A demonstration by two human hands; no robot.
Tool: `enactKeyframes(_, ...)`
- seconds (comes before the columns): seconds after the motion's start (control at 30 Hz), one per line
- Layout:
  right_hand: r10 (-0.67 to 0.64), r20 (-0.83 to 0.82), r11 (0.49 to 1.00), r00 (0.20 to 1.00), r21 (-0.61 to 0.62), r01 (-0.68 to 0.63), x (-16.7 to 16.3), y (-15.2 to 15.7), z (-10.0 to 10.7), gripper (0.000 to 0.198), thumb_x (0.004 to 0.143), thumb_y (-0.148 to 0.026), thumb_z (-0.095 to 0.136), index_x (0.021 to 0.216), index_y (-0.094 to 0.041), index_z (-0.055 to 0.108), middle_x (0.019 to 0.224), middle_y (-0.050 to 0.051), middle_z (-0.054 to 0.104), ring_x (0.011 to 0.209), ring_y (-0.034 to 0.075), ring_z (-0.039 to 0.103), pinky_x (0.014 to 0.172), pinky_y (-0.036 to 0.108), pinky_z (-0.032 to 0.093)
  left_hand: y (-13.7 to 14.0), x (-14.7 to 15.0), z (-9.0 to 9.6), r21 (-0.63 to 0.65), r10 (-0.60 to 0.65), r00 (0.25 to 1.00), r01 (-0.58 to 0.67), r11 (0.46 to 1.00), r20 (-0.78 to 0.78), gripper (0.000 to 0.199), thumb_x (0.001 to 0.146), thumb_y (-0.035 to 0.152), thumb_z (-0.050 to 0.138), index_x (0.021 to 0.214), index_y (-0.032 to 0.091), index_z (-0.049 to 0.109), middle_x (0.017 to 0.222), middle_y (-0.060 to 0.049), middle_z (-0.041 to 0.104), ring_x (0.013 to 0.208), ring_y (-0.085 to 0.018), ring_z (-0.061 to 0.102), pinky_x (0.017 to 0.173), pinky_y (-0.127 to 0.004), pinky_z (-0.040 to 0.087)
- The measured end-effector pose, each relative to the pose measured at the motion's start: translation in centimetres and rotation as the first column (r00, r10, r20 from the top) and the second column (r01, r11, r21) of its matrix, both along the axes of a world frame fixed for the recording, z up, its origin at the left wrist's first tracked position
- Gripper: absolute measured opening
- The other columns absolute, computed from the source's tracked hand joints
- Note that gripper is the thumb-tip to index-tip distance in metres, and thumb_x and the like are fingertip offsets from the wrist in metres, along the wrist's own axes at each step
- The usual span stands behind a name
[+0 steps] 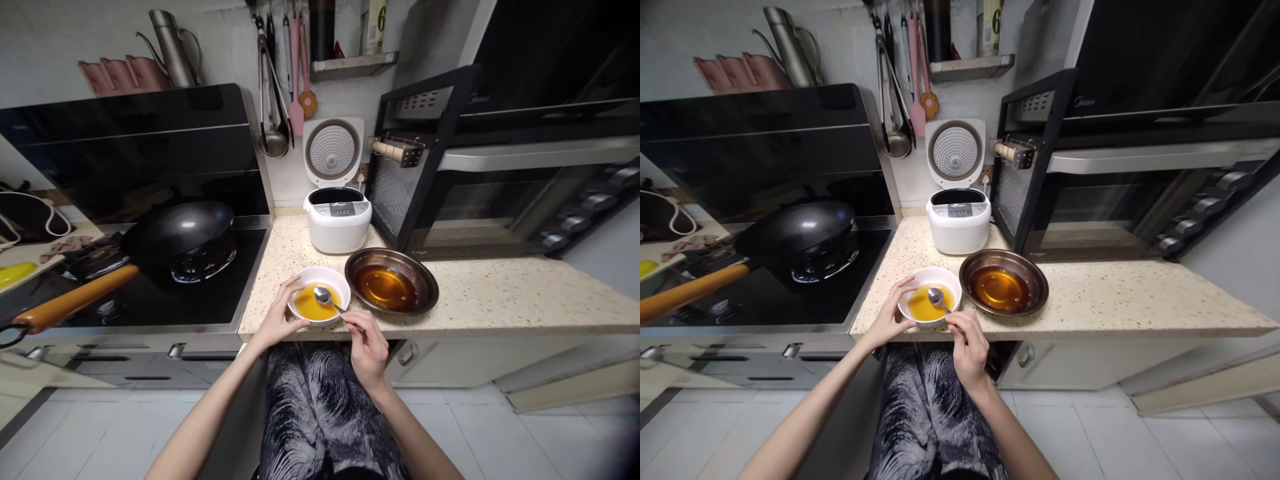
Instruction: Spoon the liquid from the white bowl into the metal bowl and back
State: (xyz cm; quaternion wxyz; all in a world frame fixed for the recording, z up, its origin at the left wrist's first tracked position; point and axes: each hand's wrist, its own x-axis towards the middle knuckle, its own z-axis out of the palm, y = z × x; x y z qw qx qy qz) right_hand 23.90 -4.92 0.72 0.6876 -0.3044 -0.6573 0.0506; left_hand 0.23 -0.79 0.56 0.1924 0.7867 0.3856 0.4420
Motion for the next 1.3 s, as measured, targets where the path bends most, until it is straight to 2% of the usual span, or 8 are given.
enactKeyframes(0.43, 0.036, -0.018, 0.988, 0.999, -0.152, -0.039, -1.1, 0.3, -0.4, 0.017, 0.1, -0.011, 0.056, 0.098, -0.022, 0.069, 0.089, 0.004, 0.077, 0.085, 0.018, 0.074, 0.078, 0.032, 0.06, -0.3, 0.2, 0.4, -0.046, 0.009, 1.0, -0.009, 0.999, 0.001, 0.078, 0.082, 0.071, 0.075, 0.141, 0.024, 0.054, 0.162, -0.021, 0.04, 0.154, -0.042, 0.036, 0.125, -0.067, 0.03)
enactKeyframes(0.67, 0.043, -0.035, 0.986, 0.998, -0.159, -0.048, -1.2, 0.4, -1.0, 0.017, 0.1, -0.011, 0.057, 0.098, -0.022, 0.07, 0.089, 0.003, 0.077, 0.086, 0.017, 0.073, 0.08, 0.031, 0.06, -0.6, 0.2, 0.6, -0.054, 0.003, 1.0, -0.003, 0.999, 0.008, 0.078, 0.083, 0.068, 0.076, 0.144, 0.025, 0.053, 0.163, -0.019, 0.039, 0.156, -0.04, 0.034, 0.127, -0.064, 0.028)
enactKeyframes(0.87, 0.024, -0.171, 0.973, 0.985, -0.221, -0.062, -1.7, 0.4, -2.0, 0.015, 0.101, -0.017, 0.057, 0.095, -0.021, 0.07, 0.089, 0.004, 0.075, 0.086, 0.018, 0.072, 0.082, 0.033, 0.059, -0.5, 0.3, 0.4, -0.046, 0.003, 1.0, -0.002, 0.999, 0.009, 0.079, 0.082, 0.068, 0.076, 0.144, 0.025, 0.053, 0.162, -0.02, 0.039, 0.155, -0.041, 0.036, 0.126, -0.065, 0.03)
enactKeyframes(1.07, 0.024, -0.289, 0.974, 0.957, -0.208, -0.088, -2.3, 0.5, -2.2, 0.014, 0.101, -0.017, 0.058, 0.096, -0.021, 0.07, 0.088, 0.004, 0.073, 0.084, 0.017, 0.07, 0.076, 0.031, 0.059, -0.6, 0.4, 0.5, -0.046, 0.007, 1.0, -0.007, 0.999, 0.009, 0.078, 0.082, 0.068, 0.077, 0.143, 0.026, 0.053, 0.162, -0.019, 0.04, 0.155, -0.041, 0.037, 0.126, -0.066, 0.03)
enactKeyframes(1.3, 0.009, -0.279, 0.977, 0.96, -0.202, -0.068, -1.6, 0.6, -1.7, 0.013, 0.101, -0.017, 0.057, 0.098, -0.021, 0.069, 0.088, 0.005, 0.073, 0.084, 0.019, 0.07, 0.077, 0.035, 0.06, -0.8, 0.4, 0.6, -0.057, 0.021, 1.0, -0.021, 0.998, -0.002, 0.08, 0.081, 0.07, 0.076, 0.145, 0.027, 0.054, 0.163, -0.018, 0.04, 0.155, -0.042, 0.036, 0.126, -0.066, 0.03)
